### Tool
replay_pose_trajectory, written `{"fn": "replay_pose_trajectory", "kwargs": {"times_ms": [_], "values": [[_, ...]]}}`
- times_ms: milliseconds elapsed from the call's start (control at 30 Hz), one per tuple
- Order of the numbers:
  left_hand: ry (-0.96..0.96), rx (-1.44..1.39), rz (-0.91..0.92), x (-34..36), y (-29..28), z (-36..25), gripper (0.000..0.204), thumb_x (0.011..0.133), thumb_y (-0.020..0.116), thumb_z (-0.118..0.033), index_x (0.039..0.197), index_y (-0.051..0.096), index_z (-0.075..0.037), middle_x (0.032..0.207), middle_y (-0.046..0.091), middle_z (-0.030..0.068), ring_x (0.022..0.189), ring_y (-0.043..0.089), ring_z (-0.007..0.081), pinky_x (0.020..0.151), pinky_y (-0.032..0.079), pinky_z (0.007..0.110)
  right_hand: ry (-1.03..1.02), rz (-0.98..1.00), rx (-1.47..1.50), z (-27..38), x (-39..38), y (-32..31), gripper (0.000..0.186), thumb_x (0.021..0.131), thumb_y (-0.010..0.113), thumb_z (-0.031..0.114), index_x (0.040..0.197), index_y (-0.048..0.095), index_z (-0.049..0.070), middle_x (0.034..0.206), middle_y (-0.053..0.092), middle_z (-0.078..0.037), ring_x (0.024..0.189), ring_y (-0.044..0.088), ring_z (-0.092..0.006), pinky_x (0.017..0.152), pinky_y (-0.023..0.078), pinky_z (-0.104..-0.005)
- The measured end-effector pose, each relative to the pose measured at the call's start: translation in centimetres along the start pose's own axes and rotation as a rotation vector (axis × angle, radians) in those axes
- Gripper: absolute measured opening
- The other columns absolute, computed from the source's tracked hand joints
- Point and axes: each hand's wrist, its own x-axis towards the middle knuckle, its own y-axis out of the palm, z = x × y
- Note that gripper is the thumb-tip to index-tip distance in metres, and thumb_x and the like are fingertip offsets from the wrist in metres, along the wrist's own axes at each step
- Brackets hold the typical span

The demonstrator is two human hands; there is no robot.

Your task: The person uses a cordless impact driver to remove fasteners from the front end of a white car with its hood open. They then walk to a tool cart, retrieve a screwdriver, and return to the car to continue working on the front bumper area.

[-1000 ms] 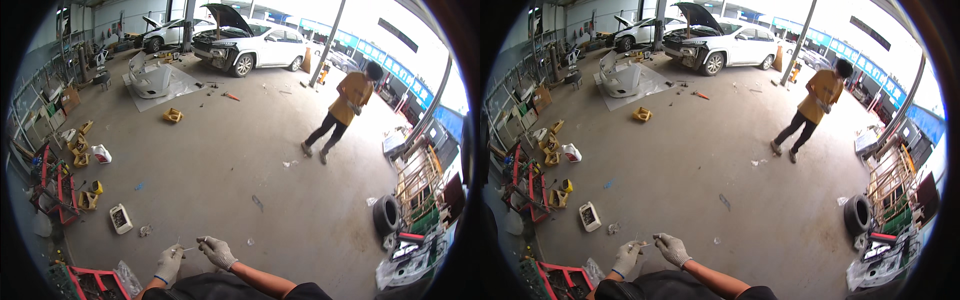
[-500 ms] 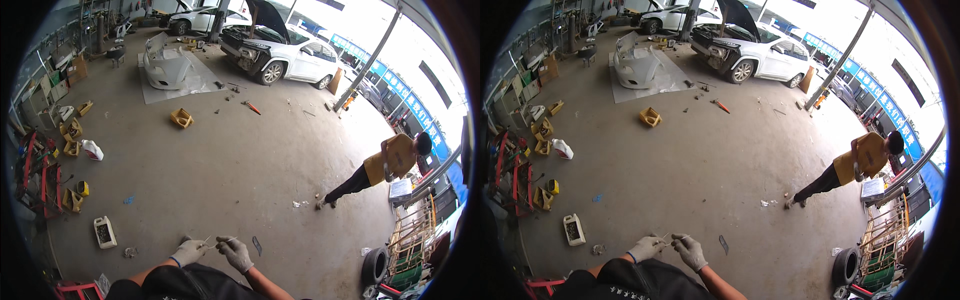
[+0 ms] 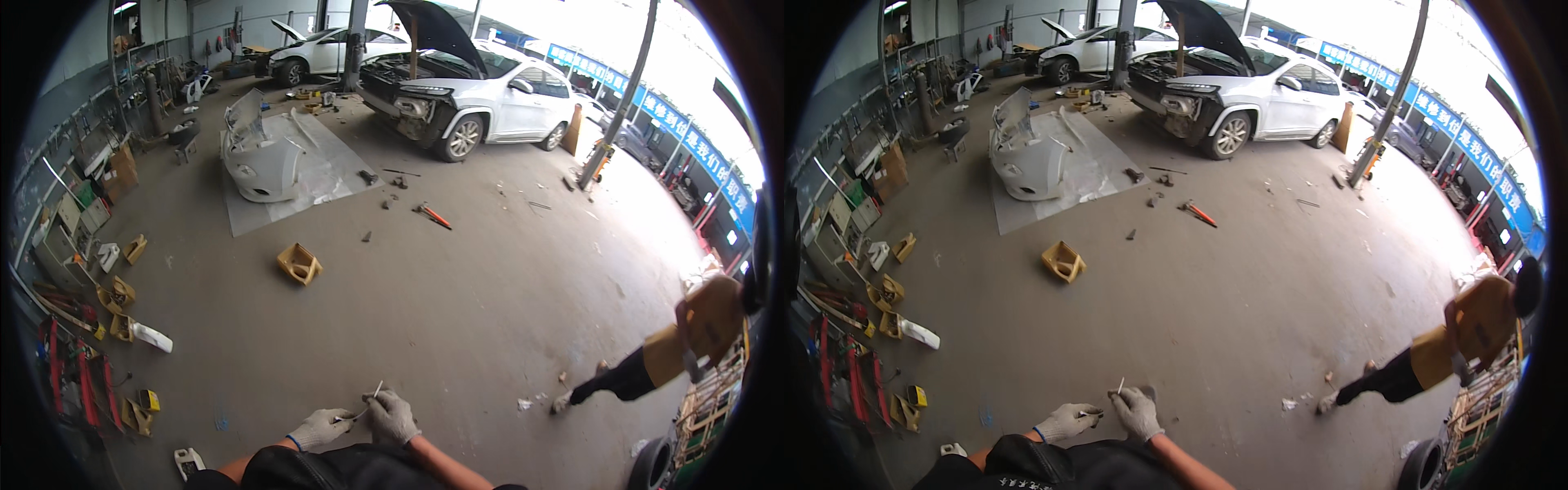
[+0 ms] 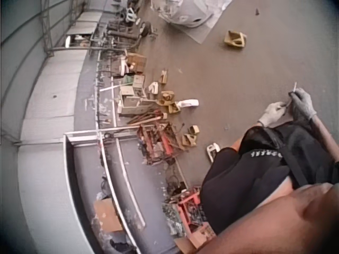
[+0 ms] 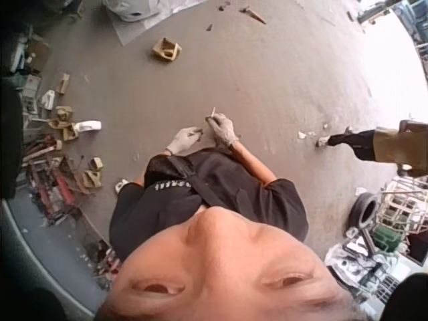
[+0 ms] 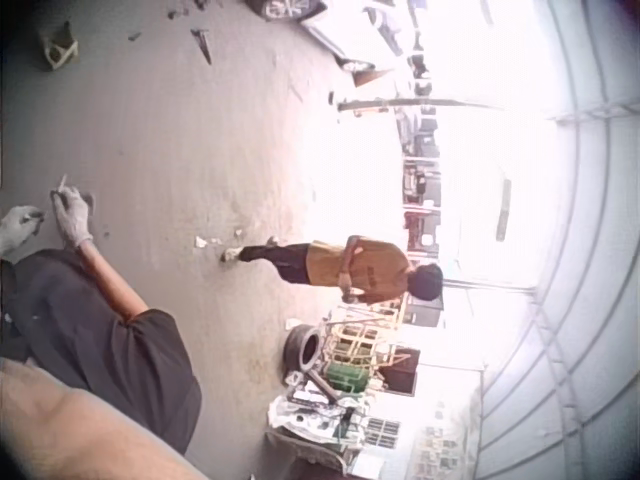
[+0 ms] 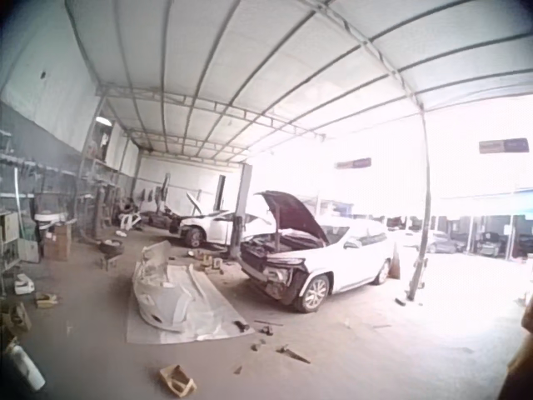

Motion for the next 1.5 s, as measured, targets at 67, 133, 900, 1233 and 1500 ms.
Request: {"fn": "replay_pose_trajectory", "kwargs": {"times_ms": [67, 133, 900, 1233, 1500], "values": [[0.09, 0.006, -0.128, 4.6, -3.5, -1.8, 0.036, 0.093, 0.062, -0.025, 0.123, 0.066, -0.005, 0.102, 0.073, 0.011, 0.094, 0.068, 0.0176, 0.087, 0.051, 0.031, 0.137, 0.196, 0.093, 0.9, 9.5, -2.0, 0.028, 0.099, 0.055, 0.024, 0.111, 0.07, 0.004, 0.093, 0.072, -0.009, 0.082, 0.068, -0.0171, 0.078, 0.055, -0.0321], [0.065, -0.051, -0.132, 9.3, -7.3, -5.3, 0.036, 0.093, 0.062, -0.023, 0.124, 0.066, -0.004, 0.109, 0.072, 0.0131, 0.099, 0.068, 0.0196, 0.089, 0.052, 0.032, 0.265, 0.352, 0.239, 2.8, 18.3, -4.7, 0.029, 0.1, 0.053, 0.023, 0.113, 0.068, 0.002, 0.092, 0.072, -0.008, 0.077, 0.067, -0.0142, 0.073, 0.055, -0.03], [0.22, -0.002, -0.263, 71.3, -59.4, -30.5, 0.018, 0.083, 0.048, -0.007, 0.09, 0.064, -0.004, 0.085, 0.068, 0.011, 0.083, 0.065, 0.0252, 0.081, 0.05, 0.038, 0.647, -0.27, 0.5, -17.7, 91.7, -17.1, 0.03, 0.094, 0.047, 0.014, 0.114, 0.063, -0.002, 0.065, 0.064, -0.01, 0.043, 0.049, -0.0125, 0.04, 0.039, -0.0266], [-0.55, 0.09, -0.506, 91.9, -75.3, -19.1, 0.029, 0.087, 0.056, -0.023, 0.105, 0.069, -0.005, 0.103, 0.07, 0.0198, 0.102, 0.065, 0.0377, 0.09, 0.05, 0.043, 0.581, -0.062, 0.582, -19.7, 134.6, -15.0, 0.03, 0.092, 0.055, 0.023, 0.107, 0.065, 0.0, 0.066, 0.063, -0.01, 0.04, 0.047, -0.014, 0.038, 0.037, -0.0277], [-0.842, -0.215, -0.482, 103.1, -83.1, -14.3, 0.029, 0.087, 0.056, -0.023, 0.106, 0.069, -0.004, 0.098, 0.07, 0.0202, 0.095, 0.066, 0.0361, 0.085, 0.051, 0.044, 0.336, -0.005, 0.668, -11.6, 167.8, -13.5, 0.032, 0.097, 0.05, 0.02, 0.114, 0.065, -0.002, 0.068, 0.064, -0.009, 0.043, 0.048, -0.0109, 0.041, 0.038, -0.0251]]}}
